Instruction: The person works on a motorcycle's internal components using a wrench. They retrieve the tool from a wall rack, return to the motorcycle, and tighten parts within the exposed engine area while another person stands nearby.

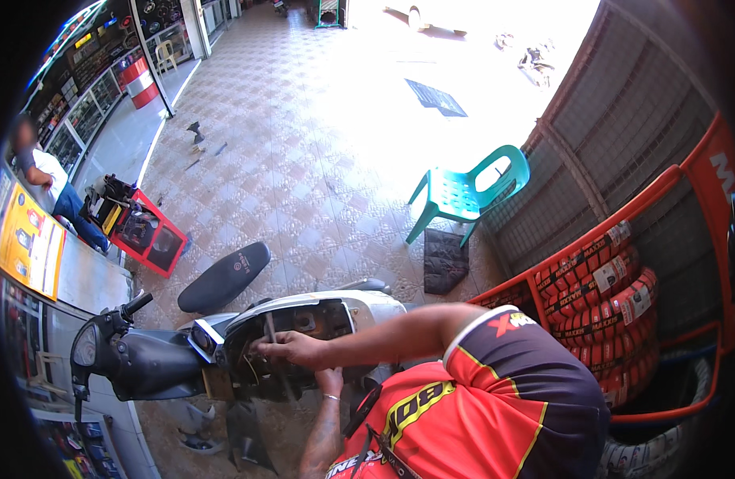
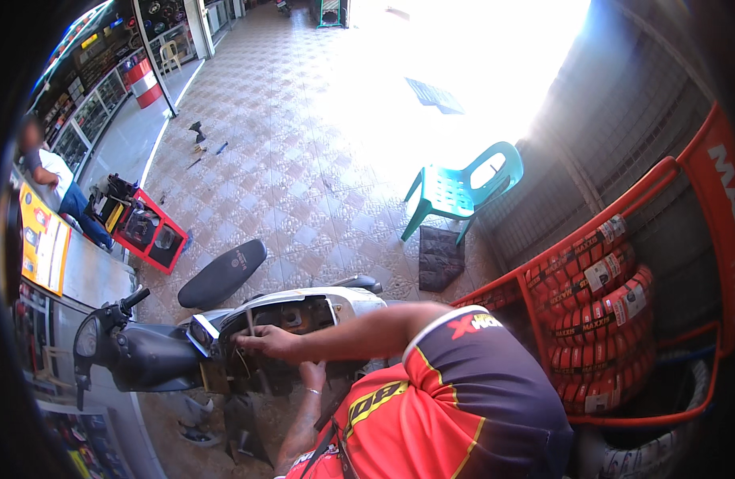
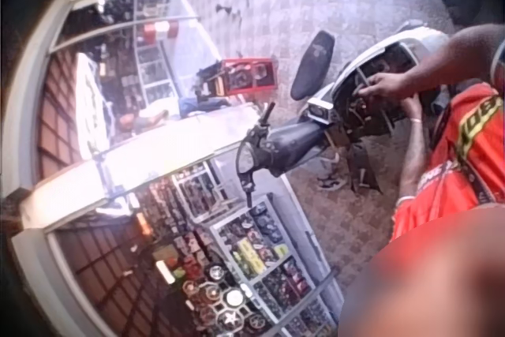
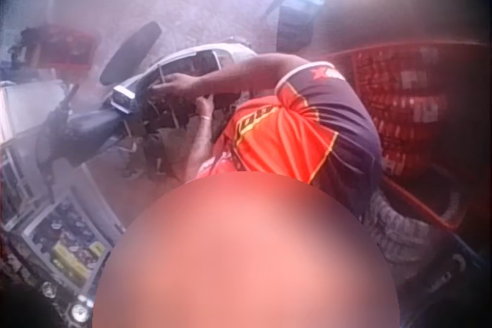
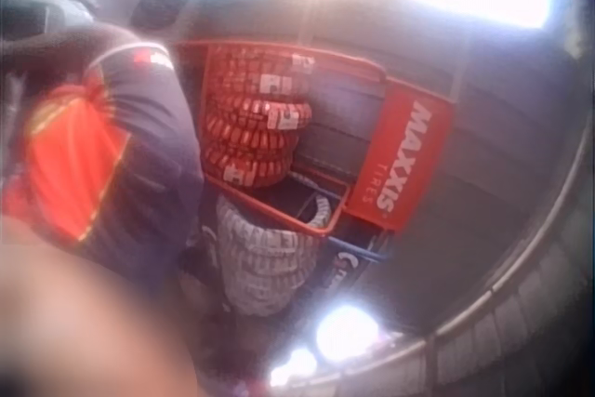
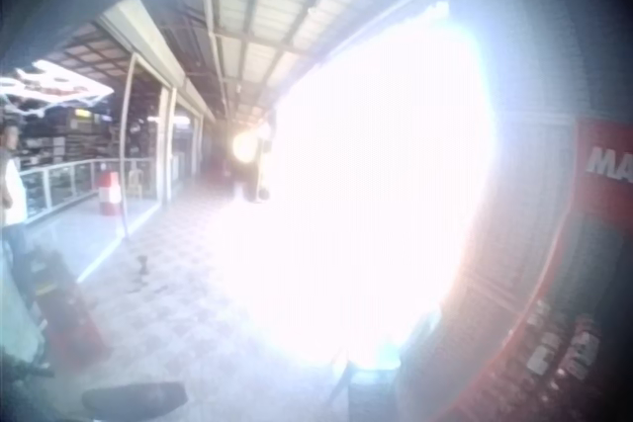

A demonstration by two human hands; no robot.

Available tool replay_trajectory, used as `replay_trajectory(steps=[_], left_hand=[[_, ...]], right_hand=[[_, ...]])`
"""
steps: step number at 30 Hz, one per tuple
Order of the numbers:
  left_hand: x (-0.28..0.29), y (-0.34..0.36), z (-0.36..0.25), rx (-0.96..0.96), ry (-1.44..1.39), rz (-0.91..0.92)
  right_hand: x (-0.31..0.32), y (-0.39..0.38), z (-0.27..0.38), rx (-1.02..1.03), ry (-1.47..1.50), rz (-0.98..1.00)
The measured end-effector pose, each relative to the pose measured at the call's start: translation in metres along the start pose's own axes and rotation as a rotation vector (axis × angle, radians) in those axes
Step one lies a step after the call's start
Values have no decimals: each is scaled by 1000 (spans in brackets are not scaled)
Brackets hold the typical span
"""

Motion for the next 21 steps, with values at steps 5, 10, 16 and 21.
replay_trajectory(steps=[5,10,16,21], left_hand=[[0,1,2,61,303,38],[-2,-2,5,-46,57,31],[-18,5,49,-196,72,-291],[-15,4,39,-144,129,-123]], right_hand=[[9,-14,8,132,225,330],[8,-19,19,109,-50,720],[-11,-66,48,1439,-1133,403],[-38,-66,68,1051,-1800,172]])
Point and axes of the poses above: each hand's wrist, its own y-axis towards the middle knuckle, its own x-axis out of the back of the hand, z = x × y, the point moved 5 cm from there along y, towards the middle knuckle, and after that the axes turned 4 degrees about x, right-handed, at the moved point
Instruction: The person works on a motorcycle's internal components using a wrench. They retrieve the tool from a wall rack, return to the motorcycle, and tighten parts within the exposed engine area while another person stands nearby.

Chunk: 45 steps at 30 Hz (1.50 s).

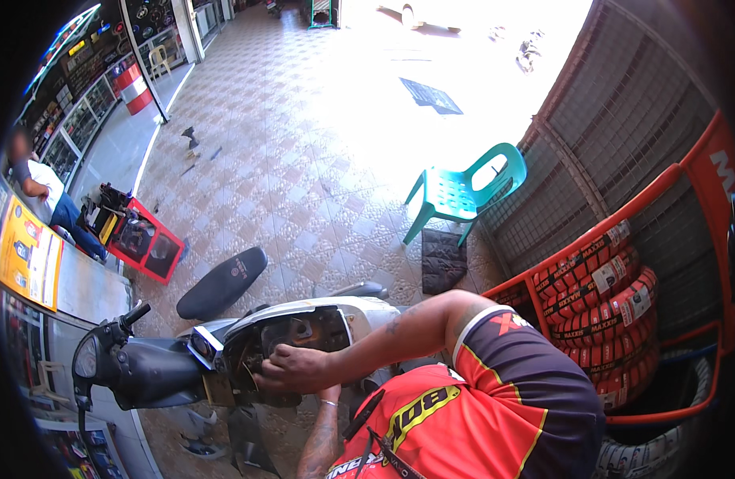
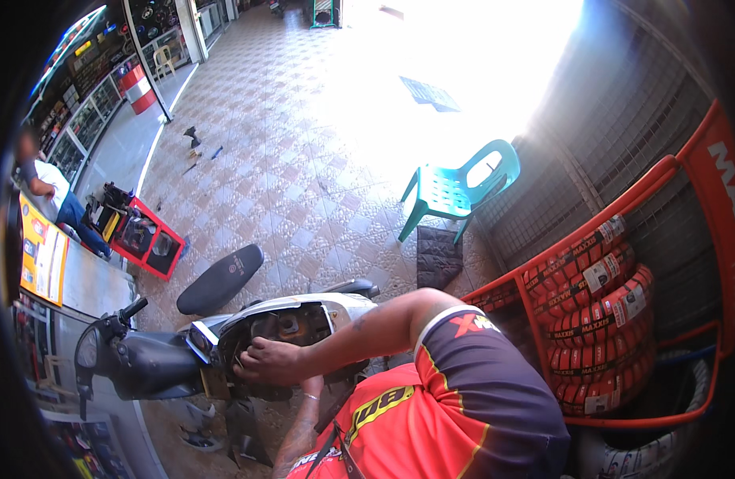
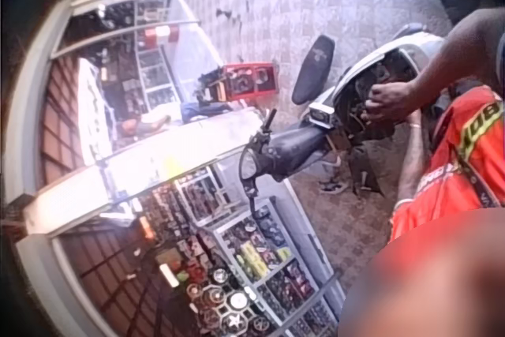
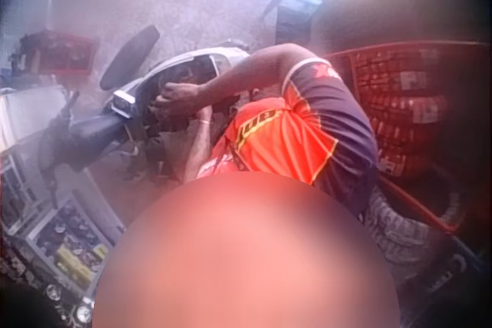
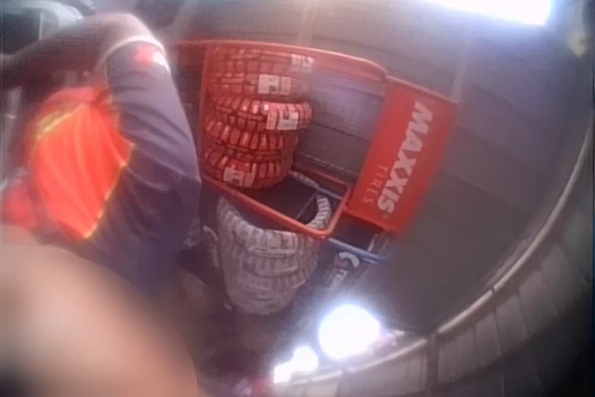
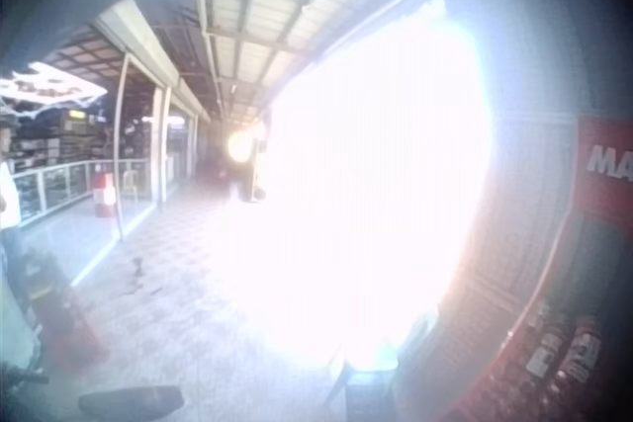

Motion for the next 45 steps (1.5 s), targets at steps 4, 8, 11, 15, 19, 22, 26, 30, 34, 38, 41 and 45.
replay_trajectory(steps=[4,8,11,15,19,22,26,30,34,38,41,45], left_hand=[[14,4,-31,-12,5,59],[22,4,-42,150,24,163],[26,4,-49,74,-36,88],[20,3,-37,183,19,118],[22,4,-44,19,81,41],[25,2,-51,44,112,113],[29,0,-60,178,122,270],[36,5,-72,28,-45,166],[27,5,-54,47,-37,168],[22,4,-43,-77,6,94],[24,2,-47,-79,-56,98],[30,3,-59,63,-60,122]], right_hand=[[-26,23,-10,-395,149,758],[-83,25,-38,-304,847,1091],[-113,-1,-38,-743,1682,846],[-94,-14,-40,-409,1311,105],[-44,-15,-35,-21,753,-408],[-34,-6,-18,307,660,-293],[-23,12,-9,551,729,-299],[-18,20,-15,857,563,-212],[-36,26,-5,888,399,103],[-47,39,27,660,175,277],[-44,44,34,746,108,527],[-30,42,16,957,78,813]])
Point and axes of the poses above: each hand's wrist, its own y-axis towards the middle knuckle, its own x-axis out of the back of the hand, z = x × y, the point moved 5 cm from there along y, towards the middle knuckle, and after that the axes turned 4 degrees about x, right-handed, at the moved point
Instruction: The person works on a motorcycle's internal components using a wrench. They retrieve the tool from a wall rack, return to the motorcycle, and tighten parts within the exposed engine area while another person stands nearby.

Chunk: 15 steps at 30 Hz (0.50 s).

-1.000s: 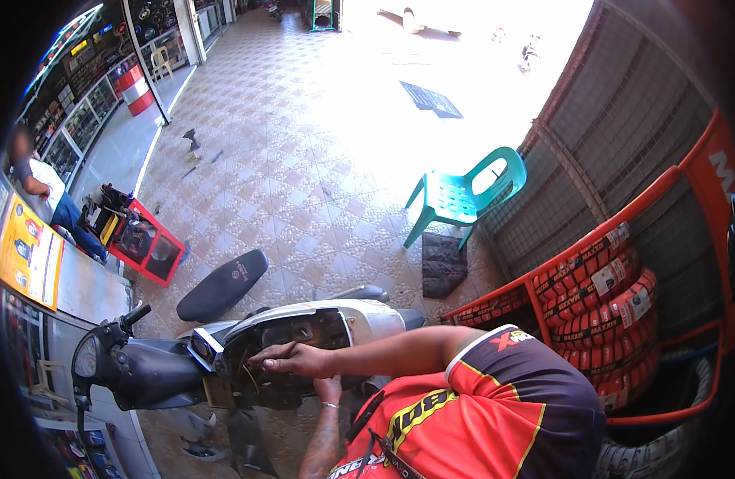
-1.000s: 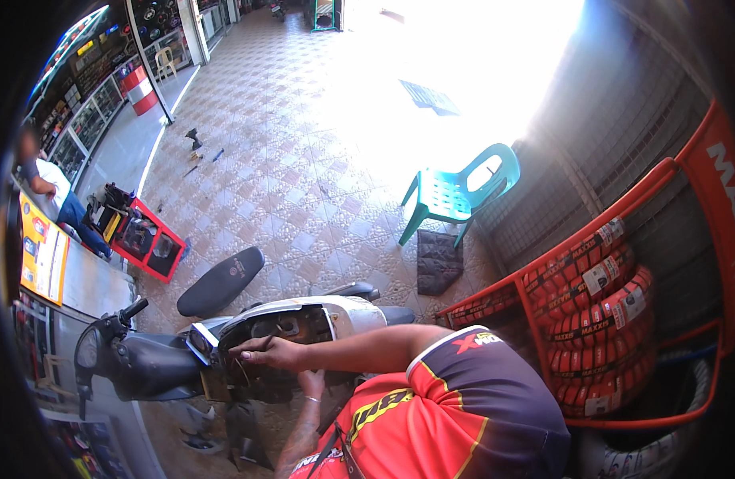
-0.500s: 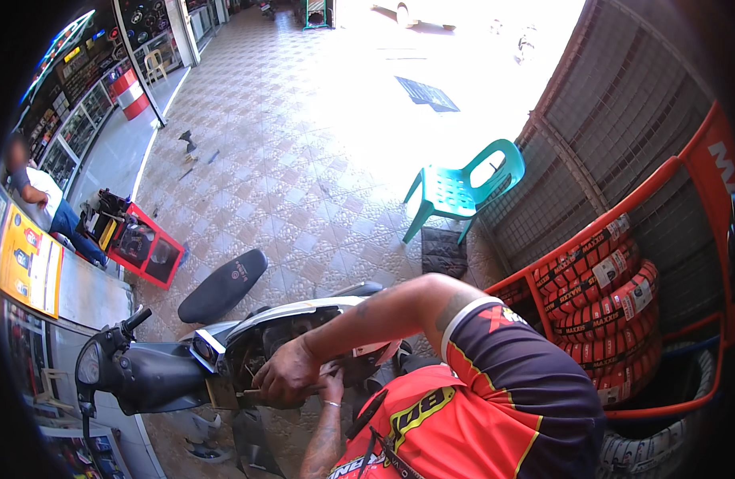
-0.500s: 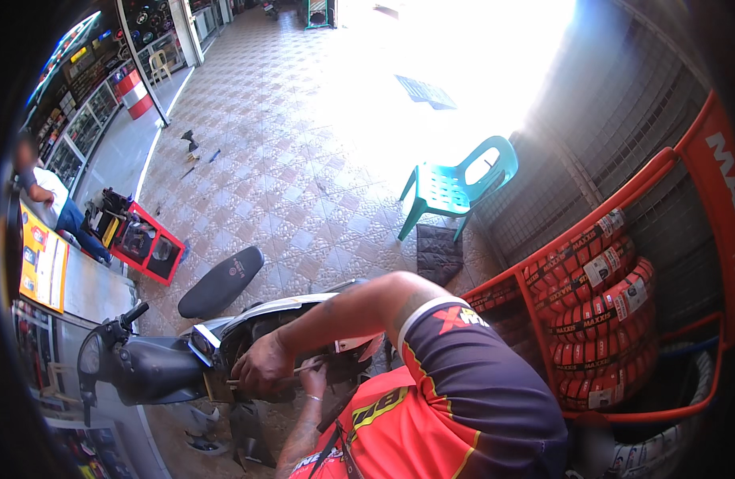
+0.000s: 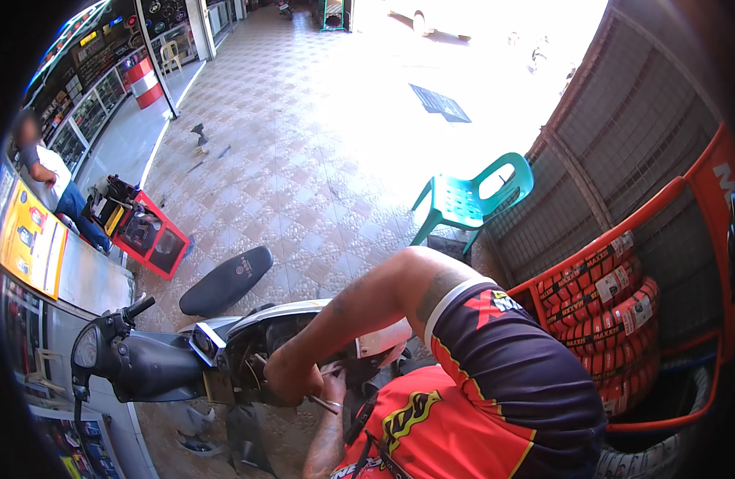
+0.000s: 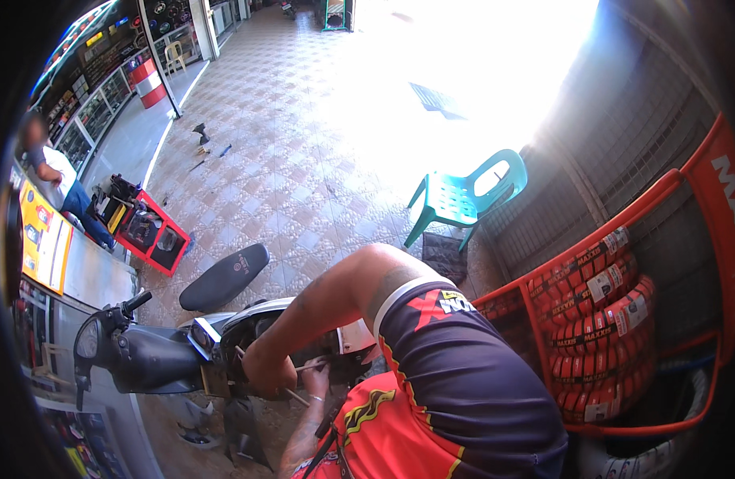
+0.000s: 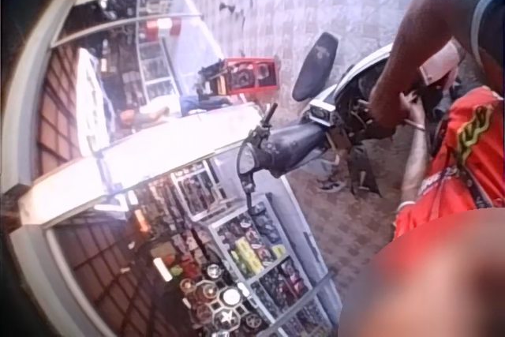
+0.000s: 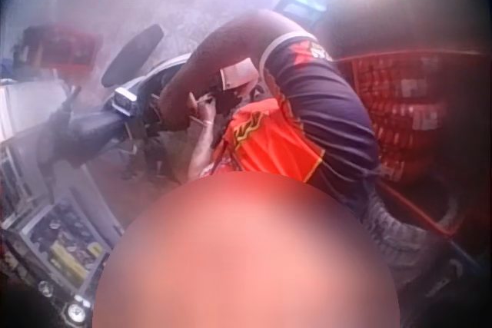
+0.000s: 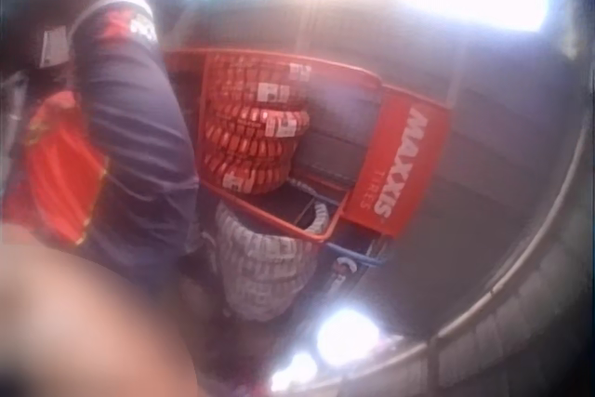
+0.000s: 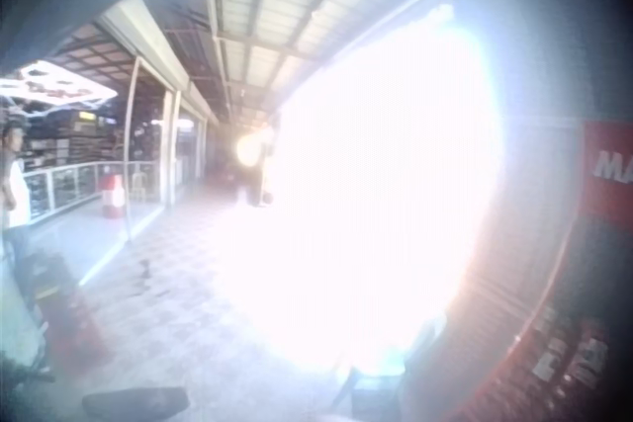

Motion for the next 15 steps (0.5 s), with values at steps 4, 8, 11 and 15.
replay_trajectory(steps=[4,8,11,15], left_hand=[[3,1,-6,-14,19,-18],[1,2,5,4,74,-25],[-2,6,5,7,57,-31],[2,5,-7,-43,8,-38]], right_hand=[[-1,-10,-12,-304,129,9],[-22,-43,-38,-898,434,-131],[-42,-70,-44,-960,474,-126],[-36,-55,-12,-520,284,-131]])
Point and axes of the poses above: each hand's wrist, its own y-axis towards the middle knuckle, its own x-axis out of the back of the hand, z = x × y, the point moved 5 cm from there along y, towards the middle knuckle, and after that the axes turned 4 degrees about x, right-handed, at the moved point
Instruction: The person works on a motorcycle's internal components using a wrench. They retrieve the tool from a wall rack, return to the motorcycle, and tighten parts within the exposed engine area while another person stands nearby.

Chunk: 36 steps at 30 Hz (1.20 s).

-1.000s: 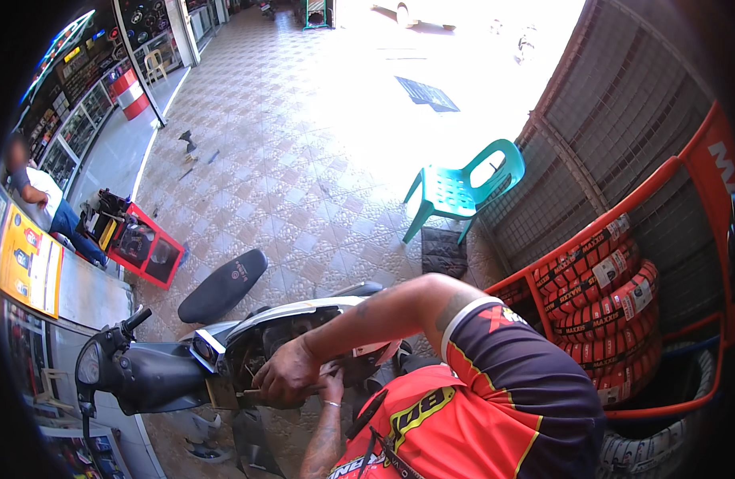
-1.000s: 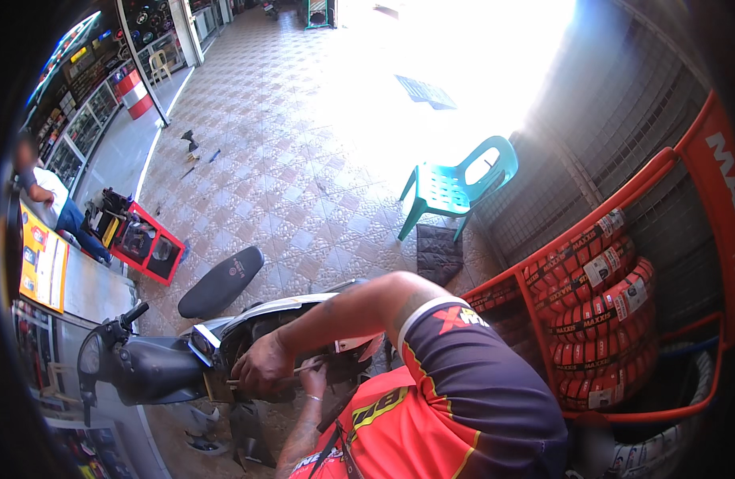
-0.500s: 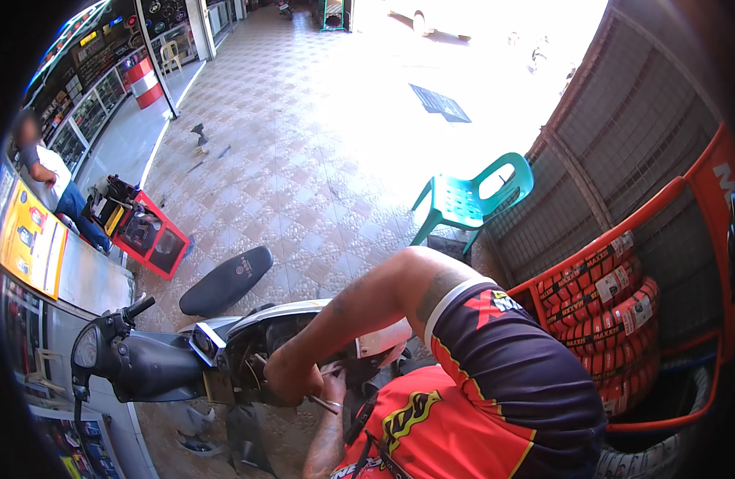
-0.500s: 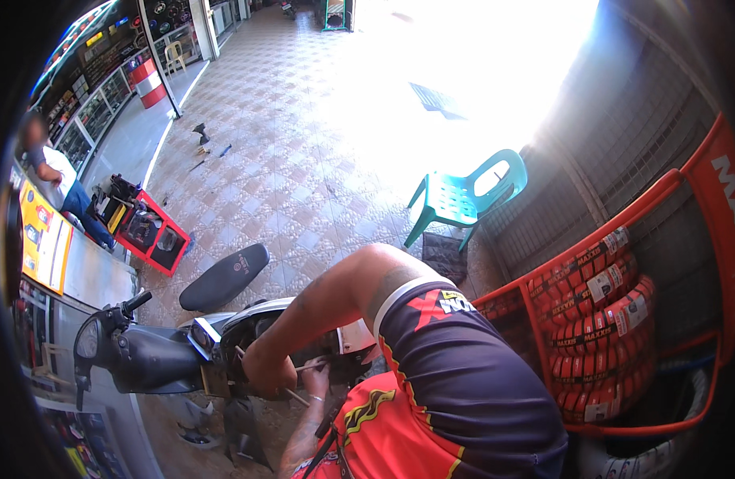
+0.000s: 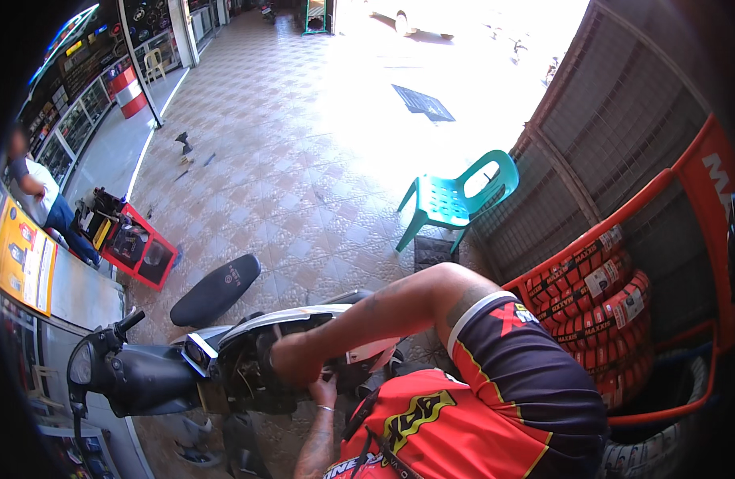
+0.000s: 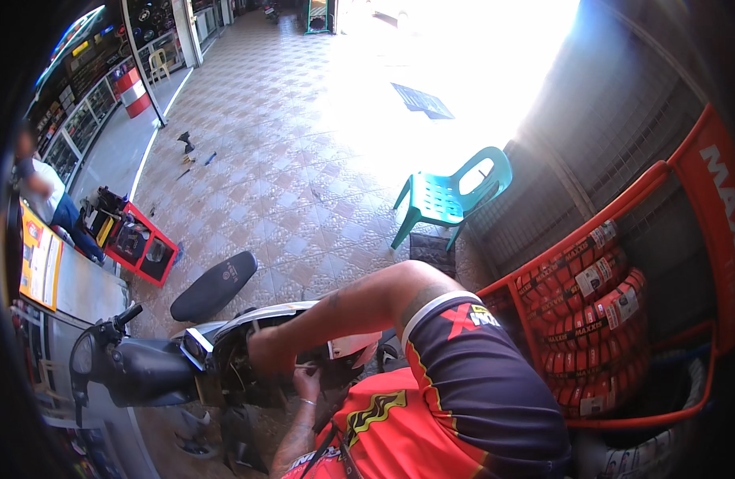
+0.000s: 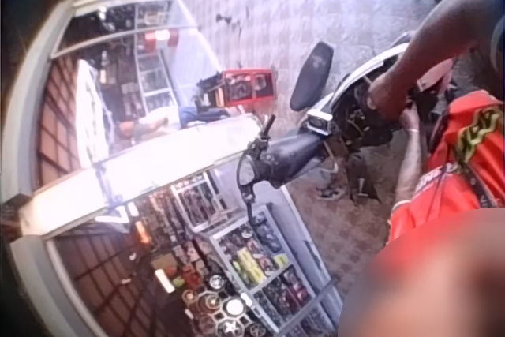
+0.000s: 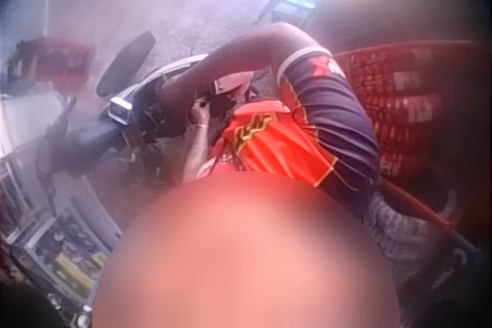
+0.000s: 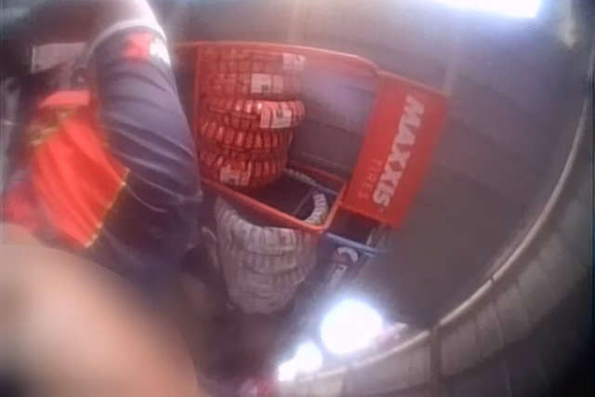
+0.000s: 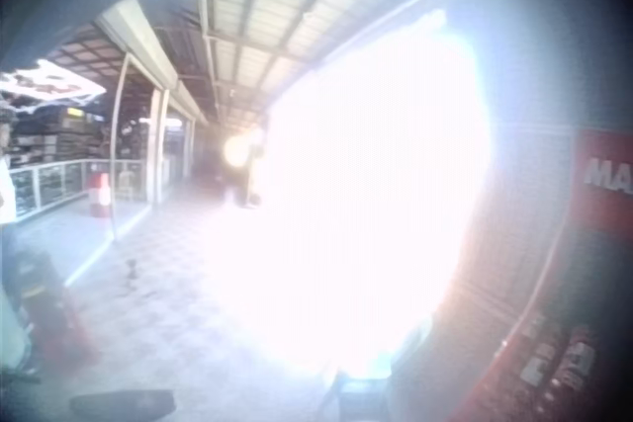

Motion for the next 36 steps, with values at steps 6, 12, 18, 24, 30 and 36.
replay_trajectory(steps=[6,12,18,24,30,36], left_hand=[[1,-6,-3,-42,40,48],[-6,-5,9,34,27,106],[-12,-5,24,181,50,79],[-19,-5,31,-53,-91,-144],[-29,1,40,24,34,-59],[-10,-2,20,95,169,-70]], right_hand=[[19,24,55,181,-114,60],[32,17,63,504,-54,-346],[3,37,38,71,130,-242],[-13,47,45,-7,37,-441],[1,38,56,-101,-197,-855],[20,38,25,-21,-75,-97]])
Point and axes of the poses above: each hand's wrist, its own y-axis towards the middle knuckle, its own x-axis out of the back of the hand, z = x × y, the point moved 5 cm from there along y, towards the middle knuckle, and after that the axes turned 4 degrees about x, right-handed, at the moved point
